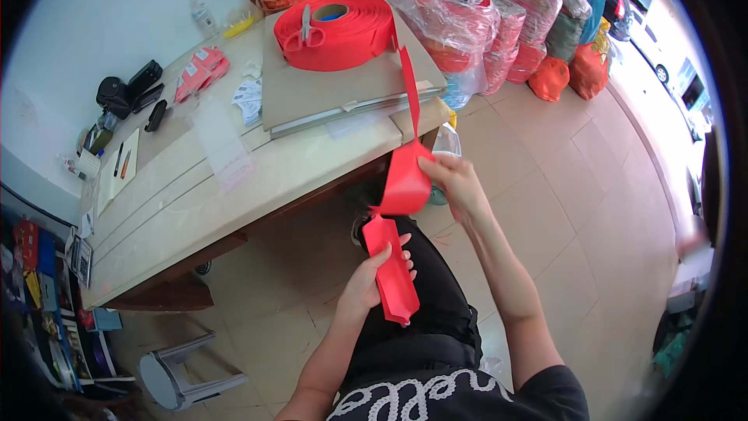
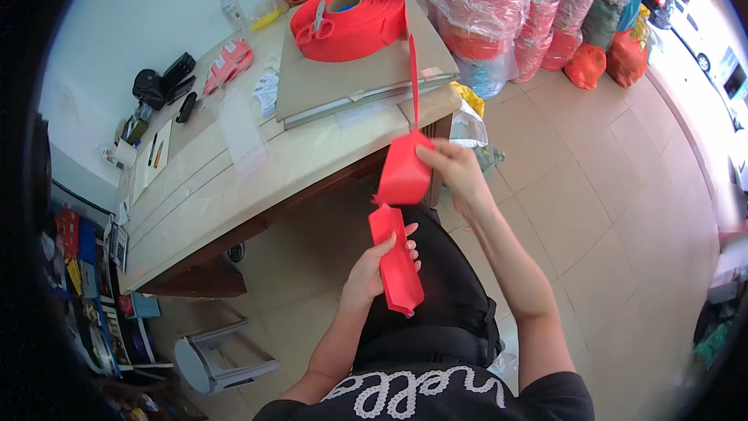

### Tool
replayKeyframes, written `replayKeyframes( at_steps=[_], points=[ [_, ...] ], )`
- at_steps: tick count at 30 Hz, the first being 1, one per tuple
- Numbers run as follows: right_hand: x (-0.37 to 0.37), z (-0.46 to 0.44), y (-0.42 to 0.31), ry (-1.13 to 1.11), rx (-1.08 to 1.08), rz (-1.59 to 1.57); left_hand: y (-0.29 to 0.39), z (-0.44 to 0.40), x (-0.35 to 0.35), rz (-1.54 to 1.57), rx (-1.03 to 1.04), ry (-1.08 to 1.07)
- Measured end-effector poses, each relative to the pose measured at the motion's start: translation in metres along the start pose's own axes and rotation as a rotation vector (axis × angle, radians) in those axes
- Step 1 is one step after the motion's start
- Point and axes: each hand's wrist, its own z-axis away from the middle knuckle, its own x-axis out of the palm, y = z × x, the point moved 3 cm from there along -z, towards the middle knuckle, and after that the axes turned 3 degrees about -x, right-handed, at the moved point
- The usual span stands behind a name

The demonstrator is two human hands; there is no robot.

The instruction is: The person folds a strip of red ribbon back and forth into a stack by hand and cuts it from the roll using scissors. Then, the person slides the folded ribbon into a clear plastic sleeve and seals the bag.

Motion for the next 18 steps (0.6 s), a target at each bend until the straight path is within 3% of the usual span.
replayKeyframes(
  at_steps=[6,10,13,18],
  points=[
    [-0.005,0.085,0.048,-0.040,0.148,-0.063,0.009,-0.013,-0.016,-0.070,0.137,-0.006],
    [-0.005,0.101,0.060,-0.020,0.143,-0.095,0.013,-0.019,-0.006,-0.103,0.216,0.093],
    [-0.010,0.098,0.068,-0.034,0.207,-0.111,0.013,-0.027,-0.007,-0.104,0.212,0.032],
    [-0.016,0.091,0.077,-0.018,0.009,0.180,0.015,-0.037,-0.010,-0.046,0.188,0.034]
  ],
)
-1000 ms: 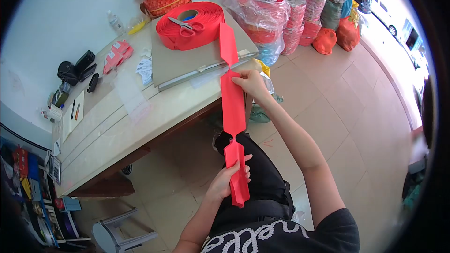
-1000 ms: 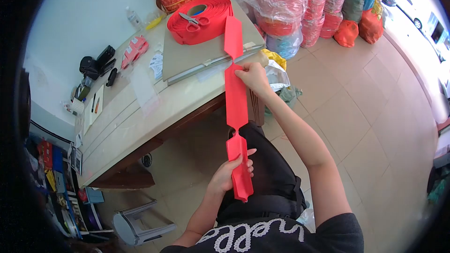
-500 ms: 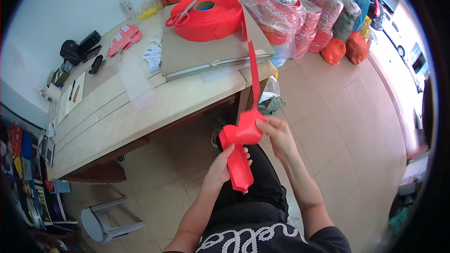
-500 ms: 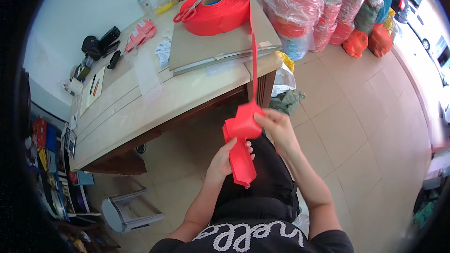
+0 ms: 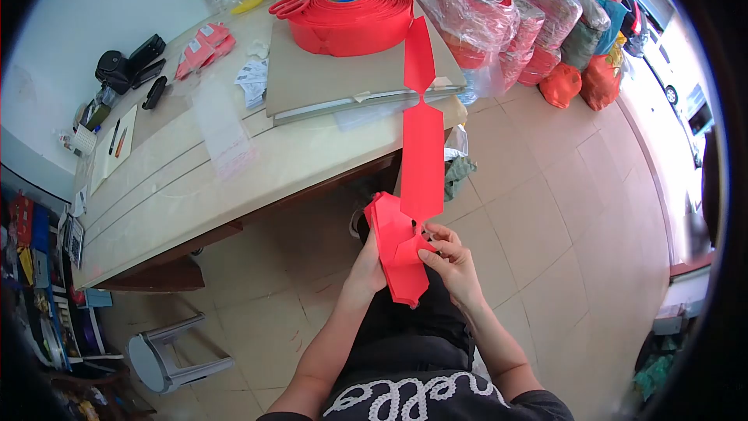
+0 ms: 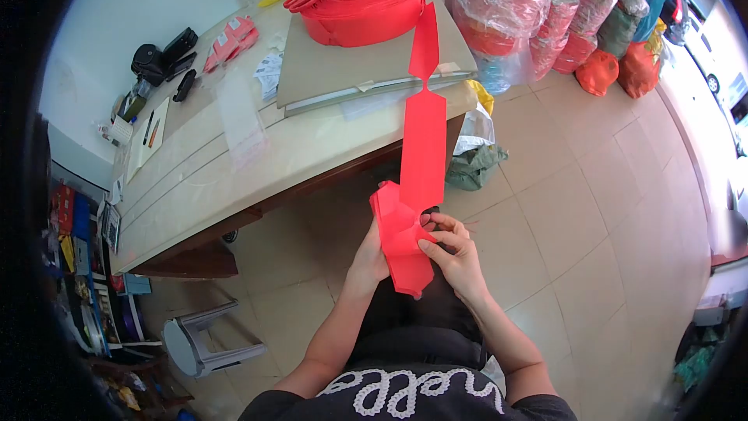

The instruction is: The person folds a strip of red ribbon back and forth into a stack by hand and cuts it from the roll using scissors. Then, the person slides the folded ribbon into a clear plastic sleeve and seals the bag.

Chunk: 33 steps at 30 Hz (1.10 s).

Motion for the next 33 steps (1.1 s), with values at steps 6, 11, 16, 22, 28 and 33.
replayKeyframes(
  at_steps=[6,11,16,22,28,33],
  points=[
    [-0.001,-0.004,-0.003,-0.009,-0.029,0.074,0.010,0.002,0.021,0.124,0.052,-0.062],
    [-0.002,-0.008,0.005,-0.042,0.006,0.030,0.008,-0.006,0.011,0.075,-0.019,0.073],
    [-0.003,-0.015,-0.005,-0.184,0.138,-0.088,0.005,-0.023,-0.011,0.105,0.014,0.062],
    [-0.011,-0.070,-0.042,0.020,0.112,-0.114,0.012,-0.028,-0.006,0.109,-0.003,0.148],
    [-0.022,-0.116,-0.047,0.089,-0.003,-0.133,0.018,-0.031,0.002,0.018,-0.023,0.121],
    [-0.028,-0.101,-0.050,0.108,-0.003,-0.102,0.016,-0.036,0.005,-0.051,-0.047,0.119]
  ],
)
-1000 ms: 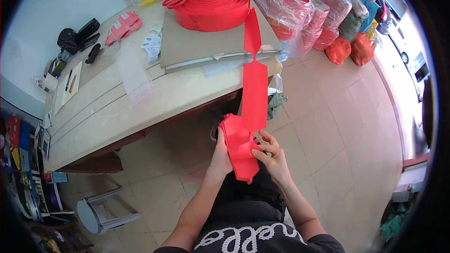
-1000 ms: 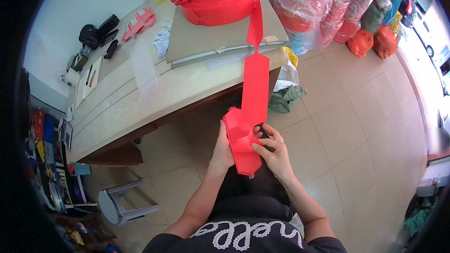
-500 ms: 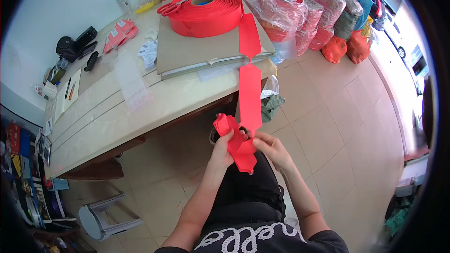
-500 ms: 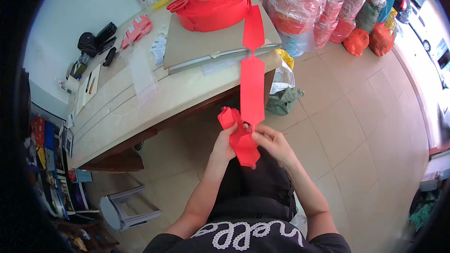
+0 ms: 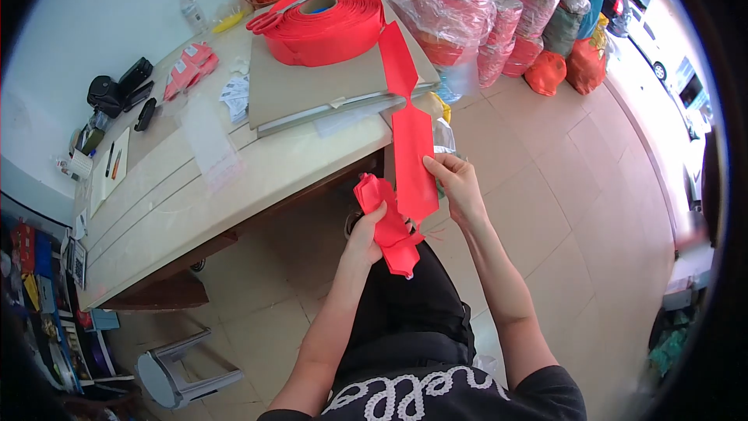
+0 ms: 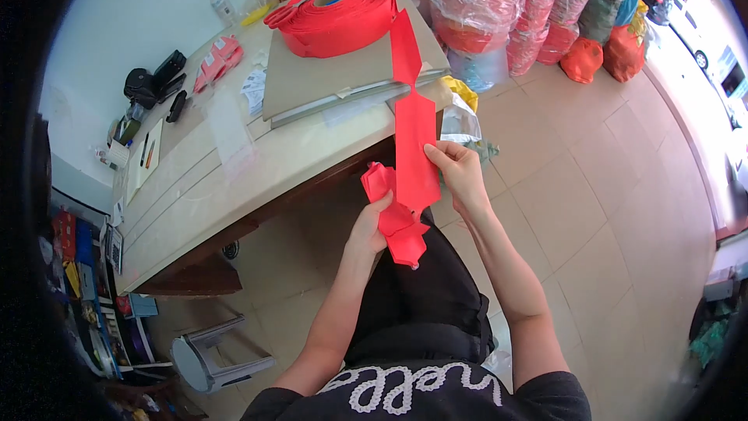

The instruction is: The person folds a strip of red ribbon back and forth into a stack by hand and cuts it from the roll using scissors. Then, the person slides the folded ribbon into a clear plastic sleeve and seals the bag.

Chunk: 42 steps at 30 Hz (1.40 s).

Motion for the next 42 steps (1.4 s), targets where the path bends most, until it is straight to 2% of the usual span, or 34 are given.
replayKeyframes(
  at_steps=[3,6,8,12,15,21,25,28,31,34,36,39,42],
  points=[
    [0.006,0.030,-0.002,0.022,-0.016,-0.006,-0.002,-0.008,-0.004,0.035,-0.025,0.017],
    [0.012,0.068,0.017,0.017,0.153,-0.113,-0.004,-0.011,-0.013,-0.014,-0.069,-0.008],
    [0.015,0.080,0.031,0.016,0.150,-0.115,-0.008,-0.012,-0.019,-0.060,-0.088,-0.054],
    [0.002,0.071,0.065,0.006,0.083,-0.079,-0.009,-0.007,-0.005,-0.097,-0.076,-0.142],
    [-0.003,0.068,0.067,0.012,0.147,-0.079,-0.008,0.001,0.017,-0.122,-0.046,-0.168],
    [-0.007,0.060,0.075,0.002,0.048,0.095,-0.011,-0.007,0.019,-0.181,-0.021,-0.136],
    [-0.010,0.055,0.078,0.030,0.082,0.264,-0.010,-0.013,0.021,-0.245,0.001,-0.144],
    [-0.006,0.055,0.066,0.045,0.073,0.327,-0.006,-0.007,0.032,-0.087,-0.026,-0.200],
    [-0.006,0.054,0.060,0.046,0.071,0.377,-0.007,-0.009,0.031,-0.068,0.000,-0.261],
    [-0.007,0.055,0.058,0.056,0.066,0.378,-0.012,-0.010,0.028,-0.254,0.050,-0.130],
    [-0.009,0.057,0.060,0.073,0.058,0.397,-0.012,-0.011,0.028,-0.246,0.037,-0.116],
    [-0.010,0.071,0.039,0.136,-0.042,0.544,-0.010,-0.015,0.024,-0.176,0.030,-0.124],
    [-0.013,0.092,0.032,0.250,-0.415,0.887,-0.011,-0.015,0.027,-0.096,0.040,-0.130]
  ],
)
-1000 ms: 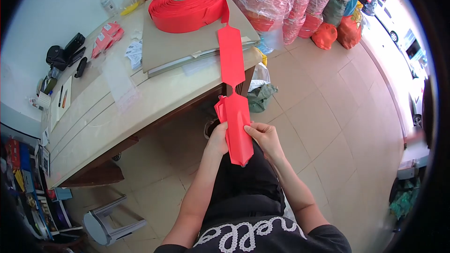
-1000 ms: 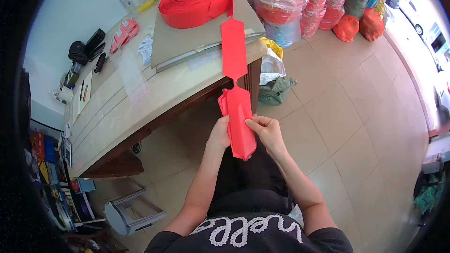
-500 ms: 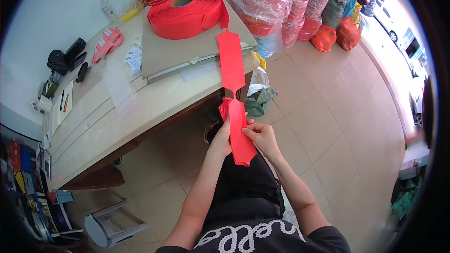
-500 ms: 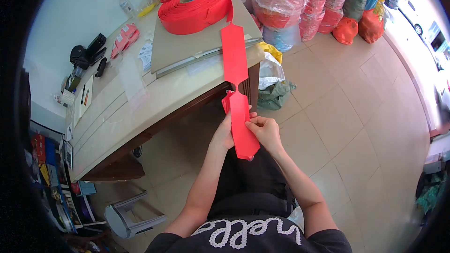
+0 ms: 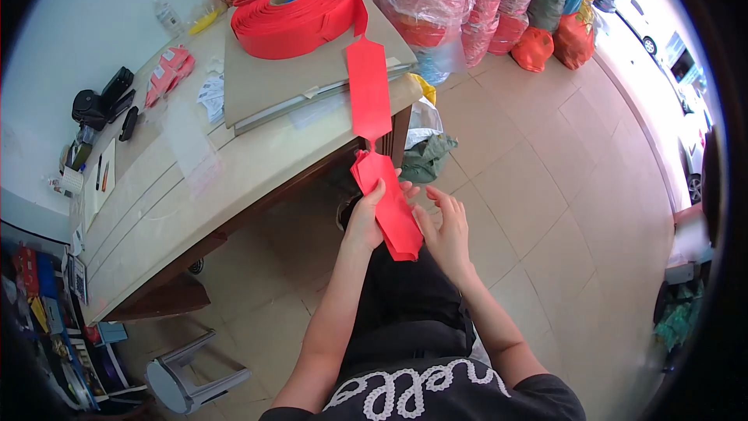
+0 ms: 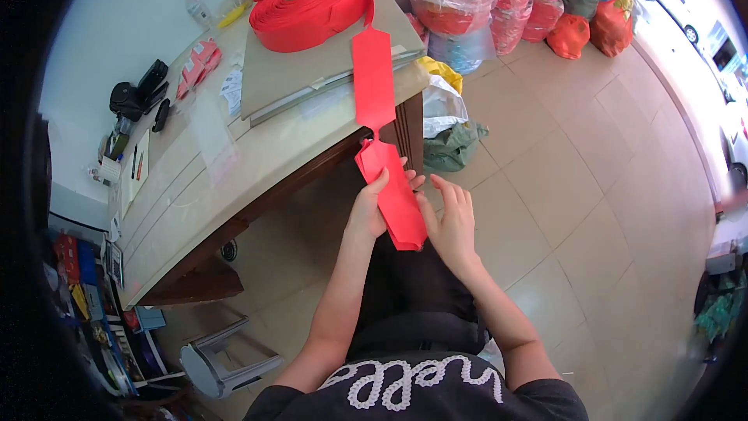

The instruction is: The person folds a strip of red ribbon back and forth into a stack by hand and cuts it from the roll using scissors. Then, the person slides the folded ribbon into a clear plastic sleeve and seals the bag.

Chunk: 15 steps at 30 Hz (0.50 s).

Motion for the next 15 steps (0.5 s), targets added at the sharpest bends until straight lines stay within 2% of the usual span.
replayKeyframes(
  at_steps=[3,6,10,13,15],
  points=[
    [-0.003,0.024,-0.021,-0.155,-0.091,0.066,0.001,0.000,0.003,0.048,0.009,0.057],
    [0.003,0.032,-0.033,-0.235,-0.029,0.010,0.000,0.000,0.006,0.056,0.011,0.088],
    [0.012,0.035,-0.019,-0.288,-0.058,-0.061,-0.001,0.002,0.006,0.054,0.042,0.062],
    [0.006,0.033,-0.023,-0.287,-0.142,0.010,-0.002,0.001,0.004,0.074,0.034,0.065],
    [-0.007,0.032,-0.023,-0.195,-0.135,-0.131,-0.001,-0.002,0.001,0.120,0.022,-0.007]
  ],
)
